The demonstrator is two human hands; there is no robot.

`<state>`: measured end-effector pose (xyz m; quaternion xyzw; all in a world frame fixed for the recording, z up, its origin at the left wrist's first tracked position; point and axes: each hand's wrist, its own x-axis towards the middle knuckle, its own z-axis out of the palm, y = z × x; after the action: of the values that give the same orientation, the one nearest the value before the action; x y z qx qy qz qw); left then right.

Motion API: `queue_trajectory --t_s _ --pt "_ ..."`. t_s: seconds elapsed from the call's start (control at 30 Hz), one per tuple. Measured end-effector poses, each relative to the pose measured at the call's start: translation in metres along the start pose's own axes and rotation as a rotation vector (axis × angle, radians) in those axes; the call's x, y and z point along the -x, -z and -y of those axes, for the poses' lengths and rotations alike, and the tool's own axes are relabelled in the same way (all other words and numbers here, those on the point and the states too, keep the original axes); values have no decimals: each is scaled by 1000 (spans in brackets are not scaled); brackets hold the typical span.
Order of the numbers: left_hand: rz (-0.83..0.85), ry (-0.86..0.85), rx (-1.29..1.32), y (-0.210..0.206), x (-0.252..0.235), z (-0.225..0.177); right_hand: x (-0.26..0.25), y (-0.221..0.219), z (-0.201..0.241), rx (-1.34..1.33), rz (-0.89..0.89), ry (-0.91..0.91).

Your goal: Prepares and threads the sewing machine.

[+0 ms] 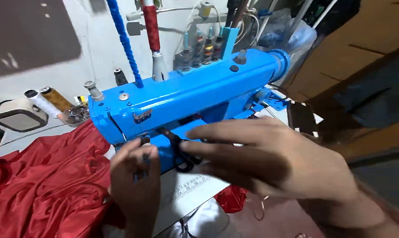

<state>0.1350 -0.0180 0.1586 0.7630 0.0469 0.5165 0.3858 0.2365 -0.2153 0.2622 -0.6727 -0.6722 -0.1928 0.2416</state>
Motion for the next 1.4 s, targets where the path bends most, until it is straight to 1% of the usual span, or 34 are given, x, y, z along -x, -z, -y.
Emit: queue_trajectory --t_s 0.1,0.17,0.2,0.27,0.33,0.4,0.47,0.5,0.57,0.63,0.73,0.8,0.87,0.93,1.03,1.1,1.13,1.17,1.23,1.33,1.4 --pt "68 31 -36 7 32 -5 74 -17 -15 81 25 -355" --pt "100 64 -83 10 51 -8 114 -39 -20 132 104 -571" --pt "116 79 -100 10 59 -10 128 -49 -20 142 126 -649" --pt "136 108 -101 10 72 -12 144 -67 -19 171 124 -730" --pt "165 126 -90 8 83 -14 145 -82 -19 162 116 -767" --pt "224 142 -93 7 91 -18 135 -93 -20 117 75 -788" --pt "276 167 -94 7 99 -22 115 -100 -13 -34 -27 -761" --pt "301 187 -92 7 103 -23 102 -102 -5 -178 -73 -749" --pt "319 224 -66 7 110 -24 75 -105 13 -604 -136 -717" --pt "324 246 -29 8 113 -23 53 -109 26 -984 -146 -706" --pt "324 284 -8 10 112 -25 38 -116 31 -1336 -120 -749" --pt "318 335 10 12 107 -24 34 -121 34 -1418 -183 -766" --pt "293 425 61 17 90 -21 31 -124 37 -1326 -245 -765" --pt "295 475 160 21 62 -15 28 -127 35 -1192 -250 -718" --pt "297 405 183 22 21 -6 18 -133 28 -1012 -239 -668" --pt "246 283 118 21 -1 -2 10 -137 22 -946 -265 -666" --pt "195 237 44 19 -10 -1 6 -139 19 -939 -293 -688" --pt "133 207 -49 17 -16 0 2 -140 15 -942 -313 -741" --pt "43 93 -220 16 -26 6 -7 -145 6 -954 -346 -838" --pt "-15 -81 -392 17 -33 16 -15 -156 -8 -1006 -344 -891" --pt "-28 -131 -453 15 -35 17 -20 -160 -13 -1030 -325 -921"
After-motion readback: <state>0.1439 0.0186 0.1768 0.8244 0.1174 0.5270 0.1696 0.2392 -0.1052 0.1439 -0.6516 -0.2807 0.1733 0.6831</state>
